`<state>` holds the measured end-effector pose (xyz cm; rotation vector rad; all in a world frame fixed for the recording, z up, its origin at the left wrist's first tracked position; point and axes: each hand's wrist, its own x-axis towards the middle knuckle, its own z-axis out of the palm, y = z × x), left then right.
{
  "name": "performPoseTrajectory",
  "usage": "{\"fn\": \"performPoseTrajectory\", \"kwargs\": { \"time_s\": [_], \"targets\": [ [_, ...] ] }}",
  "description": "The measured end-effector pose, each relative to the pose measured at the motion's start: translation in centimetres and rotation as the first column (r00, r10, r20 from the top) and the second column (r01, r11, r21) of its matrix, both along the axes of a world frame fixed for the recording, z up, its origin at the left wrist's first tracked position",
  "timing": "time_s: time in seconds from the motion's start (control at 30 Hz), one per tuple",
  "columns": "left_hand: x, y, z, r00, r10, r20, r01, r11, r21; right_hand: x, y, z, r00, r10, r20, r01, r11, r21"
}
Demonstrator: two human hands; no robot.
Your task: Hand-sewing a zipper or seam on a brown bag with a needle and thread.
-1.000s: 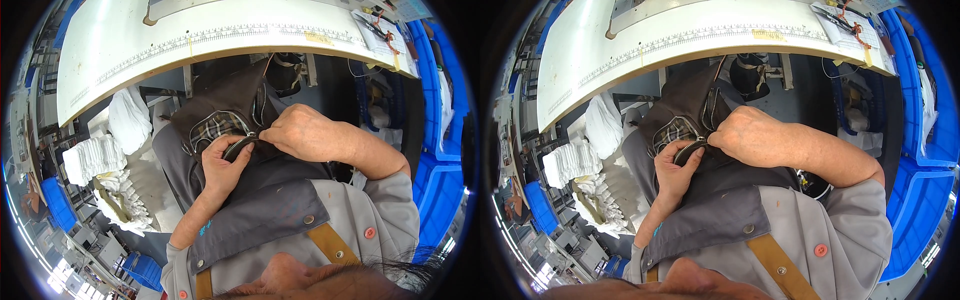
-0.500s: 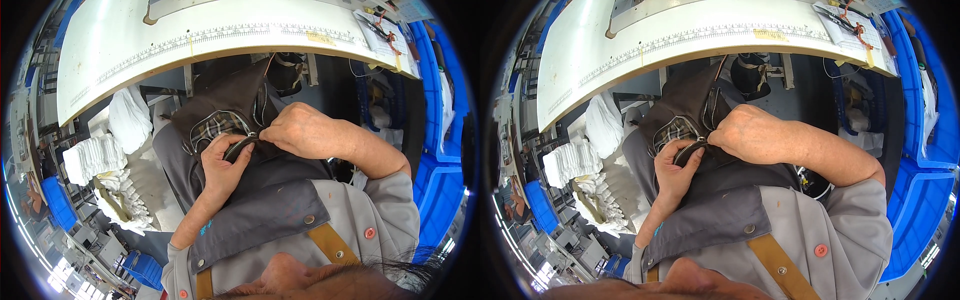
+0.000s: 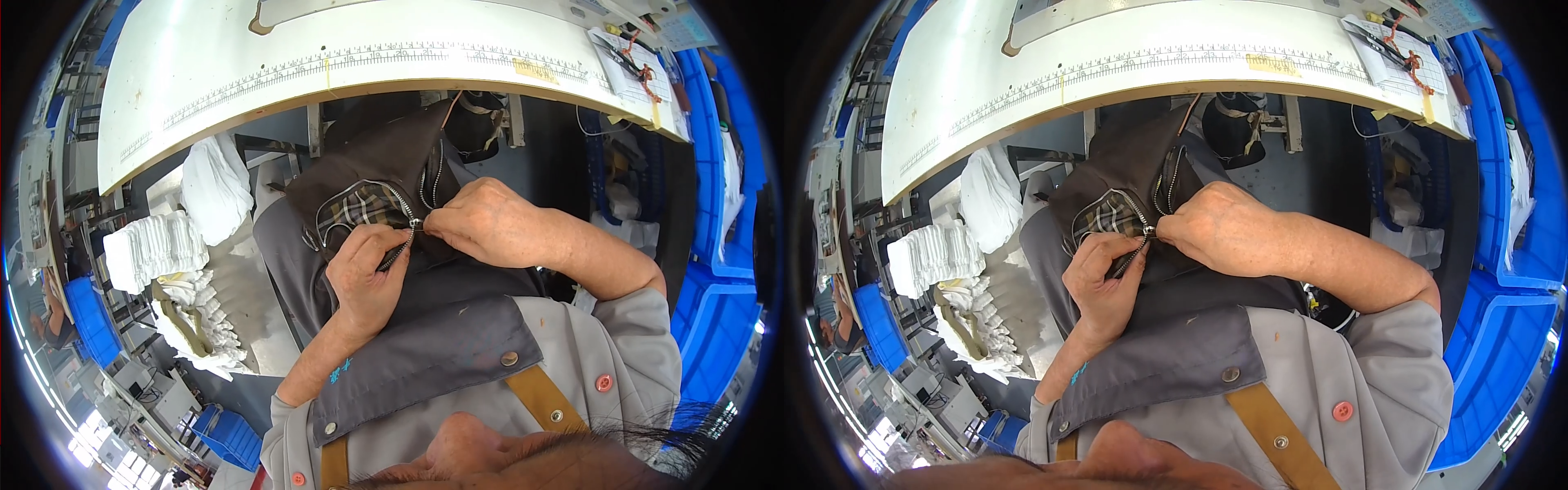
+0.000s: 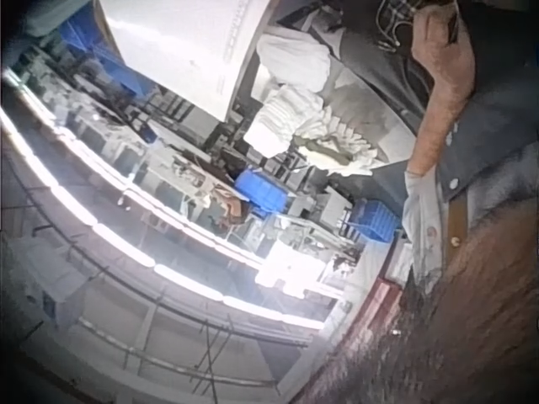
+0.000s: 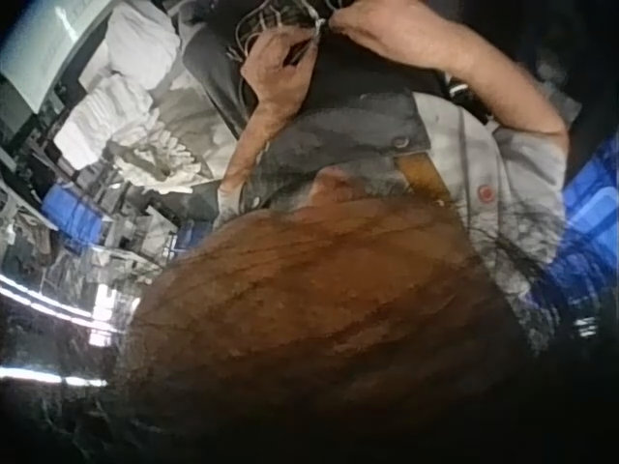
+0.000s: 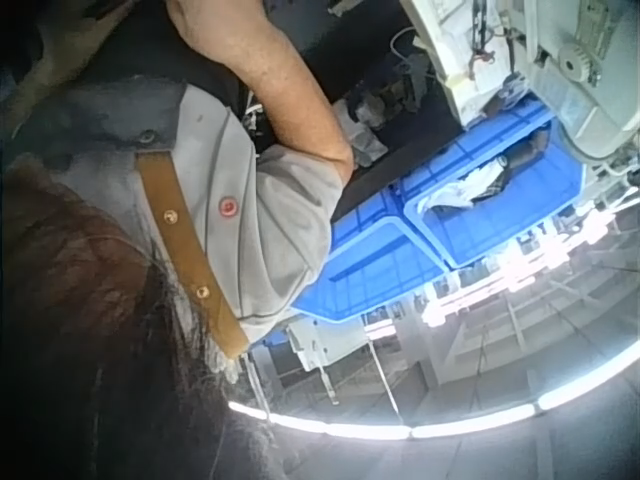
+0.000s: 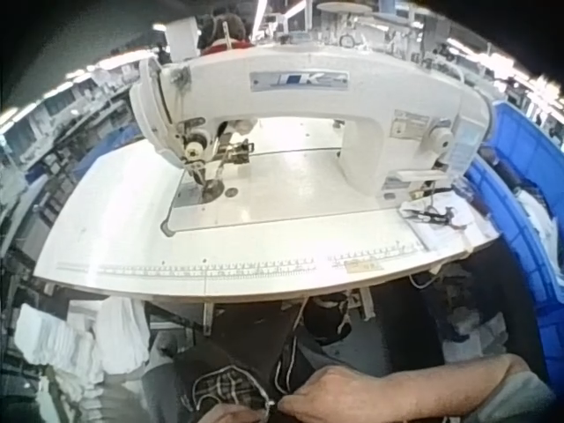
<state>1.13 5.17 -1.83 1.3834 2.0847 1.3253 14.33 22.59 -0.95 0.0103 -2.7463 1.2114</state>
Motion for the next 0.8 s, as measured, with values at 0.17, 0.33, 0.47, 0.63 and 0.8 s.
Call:
{"fn": "performPoseTrajectory", "kwargs": {
  "time_s": [0.17,0.33,0.47,0.63,0.8],
  "targets": [
    [0.1,-0.4,-0.4,0.983,-0.012,-0.182,0.025,0.997,0.072,0.0,-1.0,-0.2,0.996,-0.051,0.08,0.057,0.996,-0.076],
    [-0.3,-0.6,-1.1,0.903,-0.034,-0.429,0.122,0.976,0.179,0.3,-1.9,-0.6,0.975,-0.157,0.159,0.188,0.961,-0.204],
    [-0.3,-0.8,-1.1,0.804,-0.043,-0.593,0.19,0.963,0.188,0.1,-2.3,-0.7,0.963,-0.166,0.213,0.228,0.923,-0.31],
    [-0.4,-1.0,-1.0,0.75,-0.057,-0.659,0.225,0.959,0.173,-0.4,-2.2,0.1,0.96,-0.126,0.248,0.215,0.903,-0.372],
    [-0.4,-1.1,-1.0,0.724,-0.039,-0.688,0.213,0.962,0.17,-0.2,0.1,2.3,0.972,-0.129,0.196,0.16,0.976,-0.151]
  ]
}}
